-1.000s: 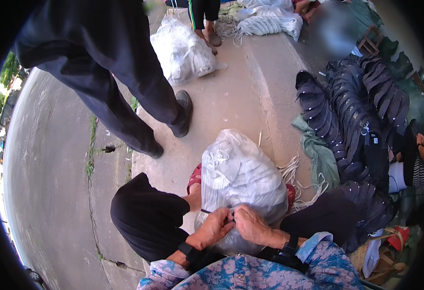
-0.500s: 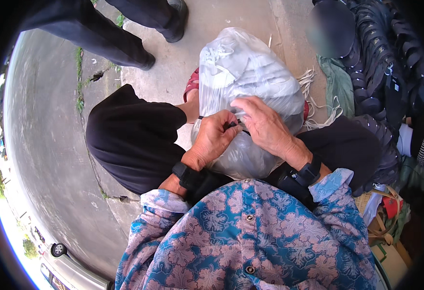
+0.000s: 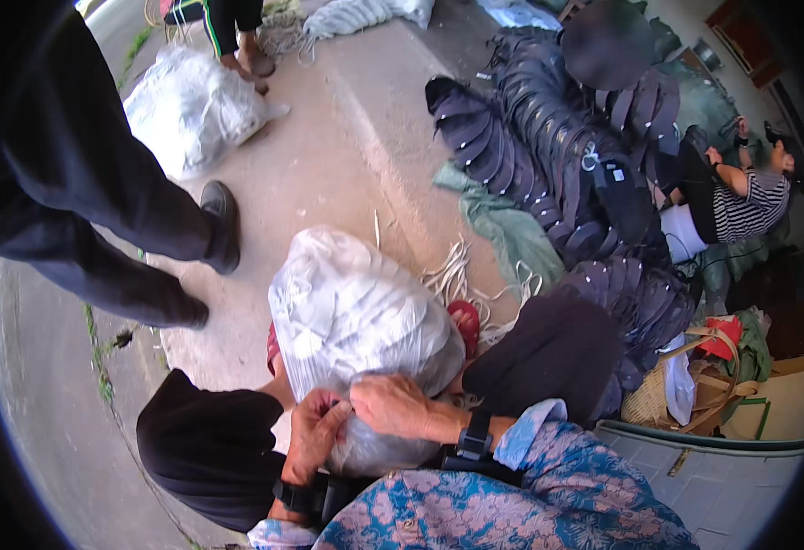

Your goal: Bundling white shoe components into a plastic bag and securing it with a black strap.

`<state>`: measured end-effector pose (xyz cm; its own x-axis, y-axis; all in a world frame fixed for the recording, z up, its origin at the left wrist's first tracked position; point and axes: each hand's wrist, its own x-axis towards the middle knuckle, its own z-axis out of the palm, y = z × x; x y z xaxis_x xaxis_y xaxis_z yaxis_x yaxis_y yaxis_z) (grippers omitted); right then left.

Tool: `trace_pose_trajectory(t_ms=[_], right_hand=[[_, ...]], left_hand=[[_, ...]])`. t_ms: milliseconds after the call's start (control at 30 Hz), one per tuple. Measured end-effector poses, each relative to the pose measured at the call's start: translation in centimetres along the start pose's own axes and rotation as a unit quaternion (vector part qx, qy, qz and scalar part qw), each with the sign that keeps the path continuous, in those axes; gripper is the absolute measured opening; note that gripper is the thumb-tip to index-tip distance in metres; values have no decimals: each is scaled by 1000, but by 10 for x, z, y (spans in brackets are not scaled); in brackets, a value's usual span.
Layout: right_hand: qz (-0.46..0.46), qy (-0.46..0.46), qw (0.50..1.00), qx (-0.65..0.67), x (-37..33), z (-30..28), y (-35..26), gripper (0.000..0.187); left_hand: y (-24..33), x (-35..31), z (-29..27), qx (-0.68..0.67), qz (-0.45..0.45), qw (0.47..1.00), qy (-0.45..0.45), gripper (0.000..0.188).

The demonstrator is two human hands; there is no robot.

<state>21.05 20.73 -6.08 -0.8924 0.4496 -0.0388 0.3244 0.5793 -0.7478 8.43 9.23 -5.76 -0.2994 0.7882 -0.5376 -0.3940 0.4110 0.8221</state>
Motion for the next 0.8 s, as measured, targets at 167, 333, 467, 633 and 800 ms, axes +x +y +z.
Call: trace_pose_trajectory(t_ms=[167, 333, 467, 633, 800], right_hand=[[37, -1, 998, 54, -10, 8, 0, 13], [-8, -2, 999, -45, -12, 9, -2, 14], [-59, 6, 998, -34, -20, 14, -5, 13], [-50, -16, 998, -34, -21, 0, -6, 15], [12, 6, 985, 172, -8, -16, -1, 12]], left_hand=[[1, 1, -1, -86, -62, 994, -10, 11], [-3, 5, -2, -153, -85, 985, 0, 8], [-3, 0, -5, -118, -86, 989, 19, 9], [0, 2, 0, -29, -50, 998, -6, 11], [3, 1, 4, 30, -14, 999, 12, 12]])
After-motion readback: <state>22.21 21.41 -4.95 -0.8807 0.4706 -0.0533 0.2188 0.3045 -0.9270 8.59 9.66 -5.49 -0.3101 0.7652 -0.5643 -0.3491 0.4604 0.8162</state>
